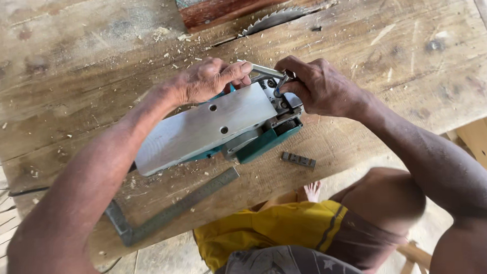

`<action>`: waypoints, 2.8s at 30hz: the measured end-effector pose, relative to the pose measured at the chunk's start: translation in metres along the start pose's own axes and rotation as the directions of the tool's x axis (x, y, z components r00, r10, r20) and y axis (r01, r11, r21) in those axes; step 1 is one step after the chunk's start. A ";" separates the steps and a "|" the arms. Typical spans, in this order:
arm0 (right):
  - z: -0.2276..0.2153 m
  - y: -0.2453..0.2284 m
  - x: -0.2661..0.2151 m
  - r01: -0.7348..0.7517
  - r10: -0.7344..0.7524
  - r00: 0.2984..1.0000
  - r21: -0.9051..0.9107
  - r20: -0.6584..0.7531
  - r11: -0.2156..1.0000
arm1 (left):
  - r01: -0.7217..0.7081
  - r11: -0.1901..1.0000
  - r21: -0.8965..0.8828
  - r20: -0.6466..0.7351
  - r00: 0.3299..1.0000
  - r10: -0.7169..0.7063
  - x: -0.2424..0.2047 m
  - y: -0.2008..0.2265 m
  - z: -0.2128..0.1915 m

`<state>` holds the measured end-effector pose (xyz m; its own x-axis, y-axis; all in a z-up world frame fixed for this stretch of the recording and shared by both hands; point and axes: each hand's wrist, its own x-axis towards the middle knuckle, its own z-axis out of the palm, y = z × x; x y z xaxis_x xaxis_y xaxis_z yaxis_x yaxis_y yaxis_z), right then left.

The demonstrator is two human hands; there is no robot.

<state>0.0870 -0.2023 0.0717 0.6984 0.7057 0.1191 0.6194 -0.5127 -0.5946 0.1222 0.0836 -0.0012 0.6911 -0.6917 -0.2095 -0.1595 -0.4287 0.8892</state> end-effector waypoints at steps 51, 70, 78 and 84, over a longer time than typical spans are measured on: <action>0.050 -0.057 0.013 -0.789 0.723 0.600 -0.102 -0.342 0.606 | -0.357 0.934 -0.005 -0.384 0.863 0.327 0.056 -0.084 0.054; 0.019 -0.056 -0.021 -0.602 0.593 0.790 -0.012 -0.155 0.799 | -0.005 0.998 -0.064 -0.217 0.976 -0.009 0.059 -0.050 0.054; -0.001 -0.050 -0.008 -0.500 0.520 0.854 -0.240 0.021 0.832 | 0.064 0.990 -0.126 -0.158 0.984 -0.084 0.061 -0.047 0.049; -0.011 -0.044 0.001 -0.401 0.450 0.881 -0.271 0.147 0.875 | 0.148 0.971 -0.190 -0.128 0.976 -0.174 0.056 -0.029 0.039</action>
<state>0.0641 -0.1845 0.1071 0.8411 0.4630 -0.2795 0.3586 -0.8643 -0.3526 0.1379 0.0352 -0.0549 0.7927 -0.5265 -0.3071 0.0816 -0.4076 0.9095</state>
